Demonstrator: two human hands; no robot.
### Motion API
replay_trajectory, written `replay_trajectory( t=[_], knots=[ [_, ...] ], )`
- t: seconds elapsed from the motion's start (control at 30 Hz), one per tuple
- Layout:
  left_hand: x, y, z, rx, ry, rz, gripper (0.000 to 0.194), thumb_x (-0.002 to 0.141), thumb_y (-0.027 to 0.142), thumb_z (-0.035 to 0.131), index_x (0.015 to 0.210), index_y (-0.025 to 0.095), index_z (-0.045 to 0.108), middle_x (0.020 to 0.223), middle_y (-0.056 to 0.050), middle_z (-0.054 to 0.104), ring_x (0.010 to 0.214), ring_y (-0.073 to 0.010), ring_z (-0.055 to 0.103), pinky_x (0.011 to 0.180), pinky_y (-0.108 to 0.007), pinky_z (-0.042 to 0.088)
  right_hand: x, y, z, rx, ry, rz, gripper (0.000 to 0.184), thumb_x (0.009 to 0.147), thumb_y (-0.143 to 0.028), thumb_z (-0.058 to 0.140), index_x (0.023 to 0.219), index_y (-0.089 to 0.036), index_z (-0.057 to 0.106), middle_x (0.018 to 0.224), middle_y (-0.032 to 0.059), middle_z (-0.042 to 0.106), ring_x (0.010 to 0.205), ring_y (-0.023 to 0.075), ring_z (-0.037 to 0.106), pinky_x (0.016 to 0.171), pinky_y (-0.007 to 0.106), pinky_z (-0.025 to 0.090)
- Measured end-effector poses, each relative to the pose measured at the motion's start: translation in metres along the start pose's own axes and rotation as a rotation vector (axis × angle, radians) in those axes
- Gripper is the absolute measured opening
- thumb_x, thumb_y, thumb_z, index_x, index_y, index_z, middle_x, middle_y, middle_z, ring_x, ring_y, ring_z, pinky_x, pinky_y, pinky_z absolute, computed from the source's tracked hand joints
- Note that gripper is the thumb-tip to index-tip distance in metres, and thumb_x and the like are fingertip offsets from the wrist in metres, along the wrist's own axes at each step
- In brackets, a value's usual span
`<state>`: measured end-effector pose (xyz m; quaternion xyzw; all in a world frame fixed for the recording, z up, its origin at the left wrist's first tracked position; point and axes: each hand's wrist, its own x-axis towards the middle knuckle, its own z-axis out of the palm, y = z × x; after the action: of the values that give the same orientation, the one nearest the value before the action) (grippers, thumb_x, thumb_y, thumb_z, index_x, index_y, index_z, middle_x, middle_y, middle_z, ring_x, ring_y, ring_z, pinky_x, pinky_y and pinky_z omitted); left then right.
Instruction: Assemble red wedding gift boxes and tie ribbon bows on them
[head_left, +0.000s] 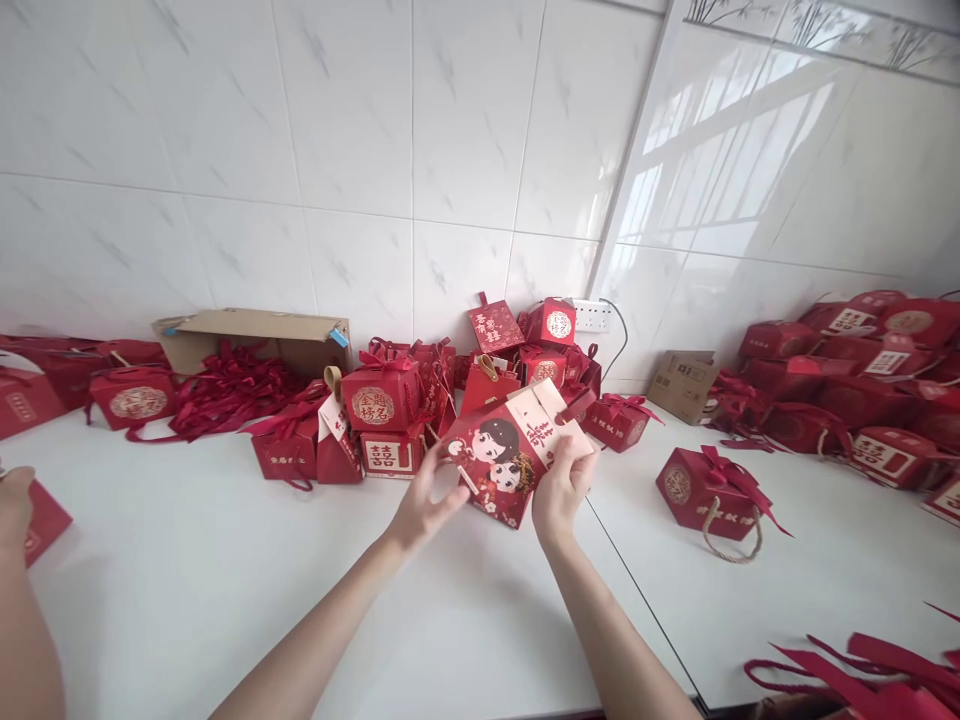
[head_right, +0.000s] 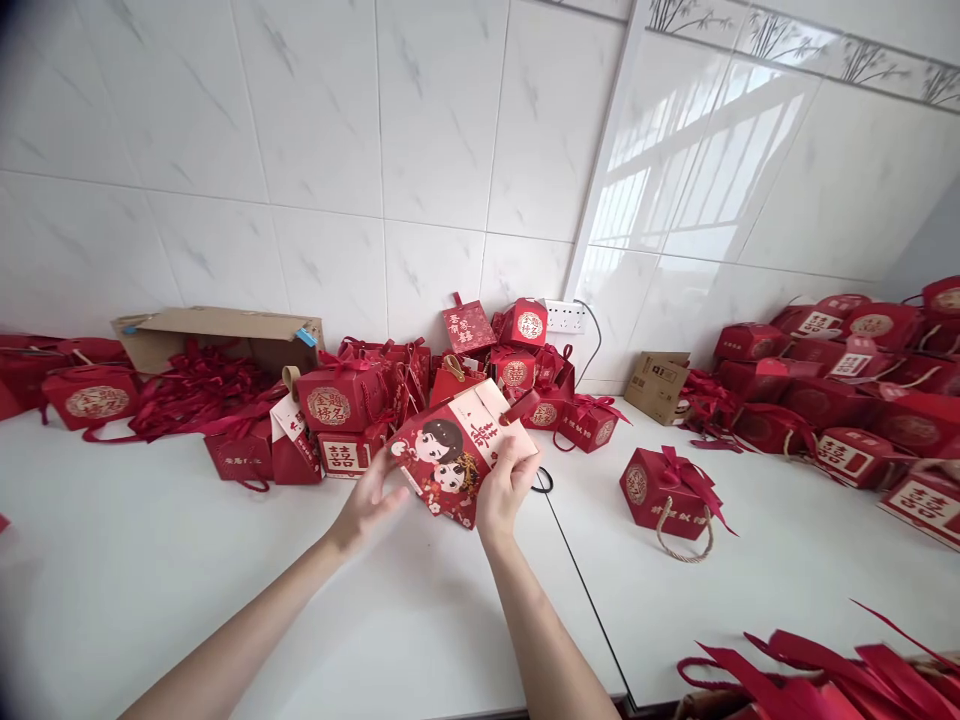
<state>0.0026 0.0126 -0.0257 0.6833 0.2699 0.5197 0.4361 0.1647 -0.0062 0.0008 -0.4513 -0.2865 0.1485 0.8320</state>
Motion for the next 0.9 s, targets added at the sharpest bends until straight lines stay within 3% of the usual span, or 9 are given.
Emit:
replay_trajectory(
  t=[0.07,0.23,0.33,0.47,0.63,0.9],
  knots=[
    [-0.002,0.002,0.007,0.008,-0.030,-0.018,0.063,0.075,0.041,0.064,0.130,0.023,0.039,0.129,-0.012,0.052,0.121,-0.0284,0.049,0.103,-0.044,0.038,0.000,0.002,0.000,0.023,-0.017,0.063,0.035,0.082,-0.056,0.046,0.087,-0.022,0.046,0.082,-0.0004,0.054,0.075,0.0158,0.053,0.068,0.028,0.044],
    [-0.006,0.000,0.010,0.150,0.195,0.117,0.083,0.061,0.035,0.077,0.130,0.021,0.035,0.123,-0.014,0.054,0.111,-0.0281,0.055,0.093,-0.042,0.047,-0.005,0.010,0.004,0.307,-0.287,0.135,0.034,0.080,-0.049,0.052,0.103,-0.023,0.051,0.099,0.0026,0.060,0.090,0.0190,0.059,0.079,0.032,0.046],
    [-0.006,-0.004,0.007,0.179,0.253,0.180,0.083,0.057,0.037,0.080,0.126,0.021,0.037,0.120,-0.013,0.055,0.111,-0.0287,0.055,0.091,-0.041,0.048,-0.007,0.010,0.005,0.383,-0.406,0.177,0.042,0.078,-0.046,0.056,0.114,-0.024,0.051,0.106,0.0044,0.062,0.096,0.0207,0.060,0.081,0.033,0.047],
    [-0.004,-0.001,0.007,0.025,0.285,0.129,0.089,0.048,0.043,0.084,0.122,0.022,0.040,0.119,-0.012,0.056,0.106,-0.0282,0.058,0.089,-0.040,0.049,-0.006,0.006,0.004,0.326,-0.388,0.240,0.036,0.076,-0.048,0.061,0.100,-0.021,0.058,0.091,0.0026,0.067,0.079,0.0186,0.063,0.069,0.029,0.049],
    [-0.002,0.009,0.009,-0.173,0.233,-0.019,0.076,0.057,0.045,0.080,0.118,0.021,0.042,0.104,-0.009,0.063,0.090,-0.0227,0.064,0.079,-0.034,0.051,-0.005,-0.001,0.006,0.257,-0.348,0.494,0.034,0.067,-0.050,0.065,0.072,-0.017,0.058,0.064,0.0023,0.066,0.051,0.0163,0.058,0.048,0.027,0.044],
    [-0.005,0.013,0.010,-0.179,0.191,-0.026,0.063,0.060,0.042,0.078,0.109,0.020,0.045,0.099,-0.007,0.065,0.086,-0.0203,0.064,0.076,-0.030,0.051,-0.006,0.002,0.006,0.280,-0.326,0.459,0.035,0.069,-0.050,0.064,0.078,-0.017,0.060,0.069,0.0018,0.068,0.053,0.0158,0.059,0.049,0.026,0.046]
  ],
)
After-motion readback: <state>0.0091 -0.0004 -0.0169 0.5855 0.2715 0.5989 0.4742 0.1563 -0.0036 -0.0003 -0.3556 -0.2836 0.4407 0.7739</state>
